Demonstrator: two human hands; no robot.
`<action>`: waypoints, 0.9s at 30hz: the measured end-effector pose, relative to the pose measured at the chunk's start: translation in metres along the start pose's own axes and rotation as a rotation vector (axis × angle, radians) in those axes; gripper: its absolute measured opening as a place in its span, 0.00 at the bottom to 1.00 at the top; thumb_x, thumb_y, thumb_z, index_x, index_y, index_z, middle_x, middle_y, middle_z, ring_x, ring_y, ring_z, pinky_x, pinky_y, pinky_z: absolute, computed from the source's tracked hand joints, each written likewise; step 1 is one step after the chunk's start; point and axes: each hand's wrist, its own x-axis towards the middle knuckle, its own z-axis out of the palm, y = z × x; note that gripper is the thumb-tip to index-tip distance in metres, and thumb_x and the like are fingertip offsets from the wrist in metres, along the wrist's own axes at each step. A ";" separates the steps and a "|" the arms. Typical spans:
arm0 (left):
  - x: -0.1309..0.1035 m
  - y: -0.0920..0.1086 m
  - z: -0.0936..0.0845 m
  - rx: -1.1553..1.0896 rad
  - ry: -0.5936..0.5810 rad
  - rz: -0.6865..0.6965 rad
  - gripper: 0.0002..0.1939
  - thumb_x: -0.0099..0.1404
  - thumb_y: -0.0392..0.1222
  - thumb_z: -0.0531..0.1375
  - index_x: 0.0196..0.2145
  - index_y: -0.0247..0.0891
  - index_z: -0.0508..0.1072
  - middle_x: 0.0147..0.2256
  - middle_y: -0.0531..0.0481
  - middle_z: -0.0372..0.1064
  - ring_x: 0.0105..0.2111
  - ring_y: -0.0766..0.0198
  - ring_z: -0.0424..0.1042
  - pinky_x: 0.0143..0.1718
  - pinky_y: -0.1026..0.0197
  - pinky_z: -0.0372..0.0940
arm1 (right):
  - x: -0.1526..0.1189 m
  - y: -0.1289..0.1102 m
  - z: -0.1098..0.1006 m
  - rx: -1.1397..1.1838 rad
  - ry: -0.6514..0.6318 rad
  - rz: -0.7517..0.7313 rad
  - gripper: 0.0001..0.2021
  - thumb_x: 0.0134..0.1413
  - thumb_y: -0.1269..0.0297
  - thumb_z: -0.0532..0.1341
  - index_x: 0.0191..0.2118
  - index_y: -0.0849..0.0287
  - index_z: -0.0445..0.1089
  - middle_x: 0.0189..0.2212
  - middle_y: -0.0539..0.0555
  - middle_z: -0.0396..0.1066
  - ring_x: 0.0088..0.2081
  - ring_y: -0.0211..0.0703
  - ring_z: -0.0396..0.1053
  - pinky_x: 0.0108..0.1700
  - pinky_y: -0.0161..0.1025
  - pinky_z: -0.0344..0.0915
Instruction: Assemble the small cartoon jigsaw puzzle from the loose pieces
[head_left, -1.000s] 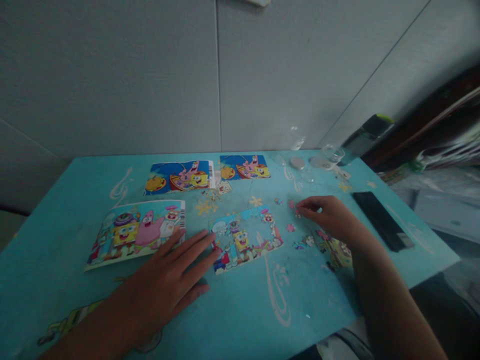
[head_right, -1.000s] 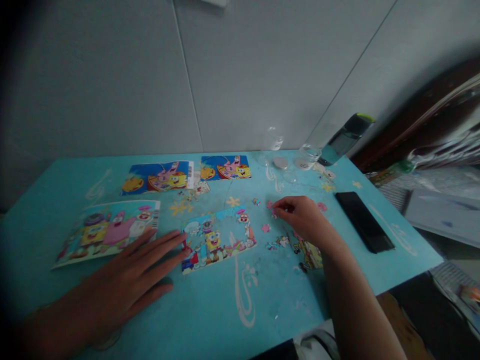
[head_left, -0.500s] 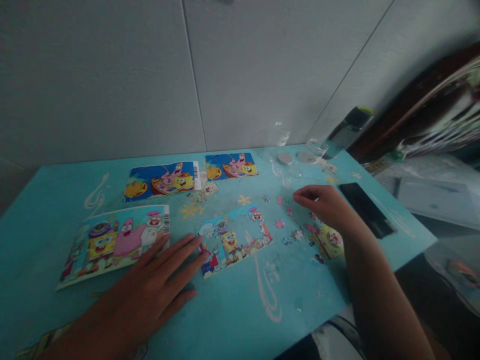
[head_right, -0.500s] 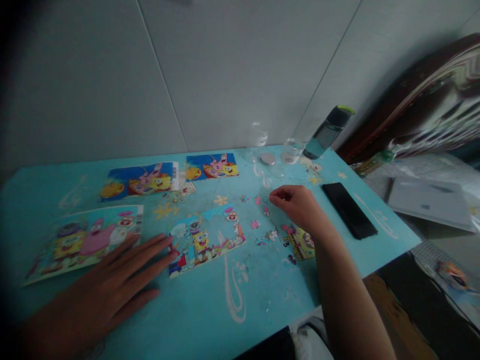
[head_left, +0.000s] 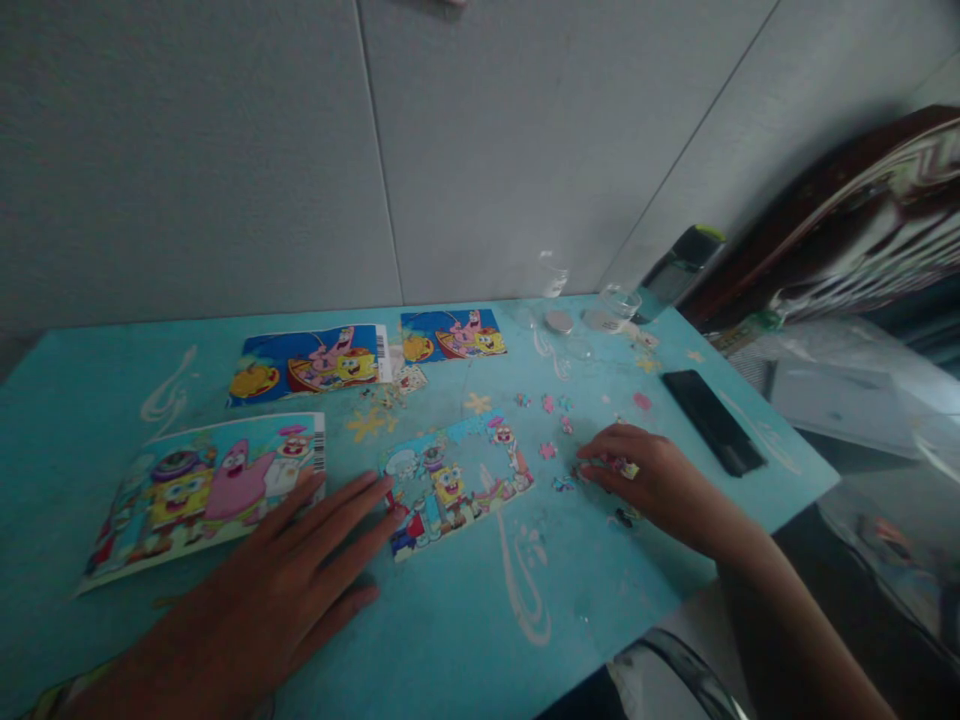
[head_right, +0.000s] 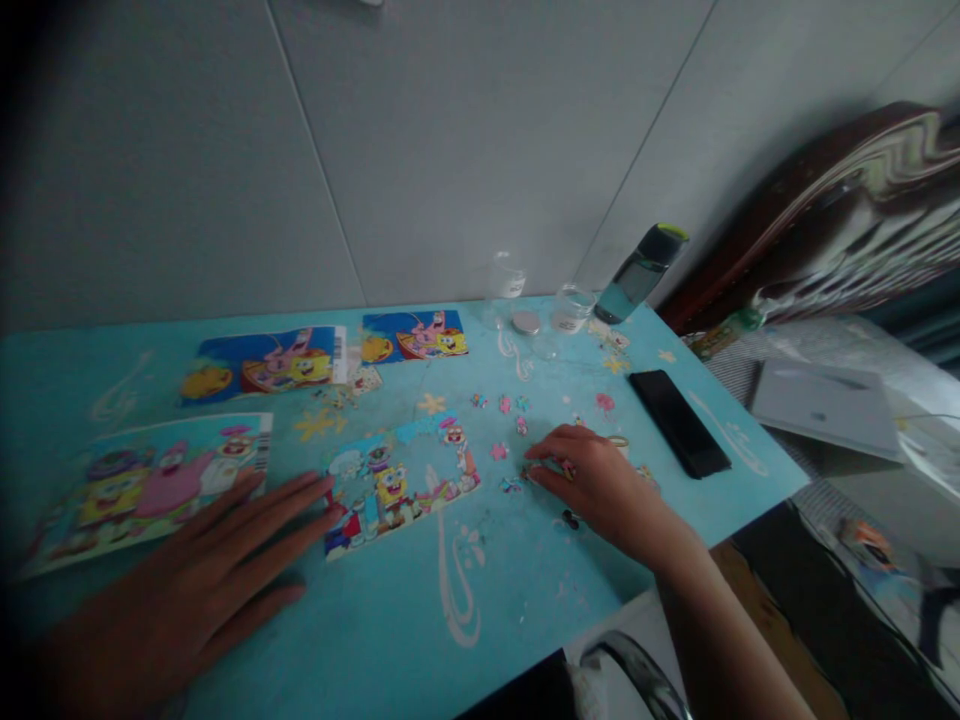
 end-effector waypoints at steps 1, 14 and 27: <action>0.001 0.000 -0.001 -0.002 0.010 0.008 0.22 0.77 0.41 0.52 0.66 0.44 0.69 0.67 0.47 0.63 0.67 0.55 0.61 0.74 0.46 0.34 | -0.006 0.002 0.002 -0.037 0.005 -0.003 0.09 0.67 0.57 0.64 0.47 0.48 0.80 0.45 0.54 0.78 0.44 0.47 0.76 0.50 0.46 0.71; 0.002 -0.001 -0.002 0.011 0.018 0.001 0.21 0.78 0.43 0.51 0.65 0.44 0.70 0.66 0.46 0.65 0.67 0.56 0.62 0.74 0.48 0.37 | -0.028 0.018 0.016 -0.197 0.135 -0.036 0.12 0.69 0.59 0.62 0.52 0.49 0.81 0.47 0.58 0.78 0.46 0.52 0.76 0.52 0.53 0.73; 0.001 -0.001 0.000 -0.021 -0.011 -0.016 0.22 0.77 0.41 0.52 0.66 0.47 0.68 0.67 0.48 0.63 0.68 0.55 0.61 0.74 0.45 0.40 | -0.033 0.013 0.012 -0.055 0.120 0.116 0.09 0.66 0.57 0.64 0.41 0.53 0.79 0.38 0.54 0.80 0.39 0.49 0.76 0.44 0.45 0.71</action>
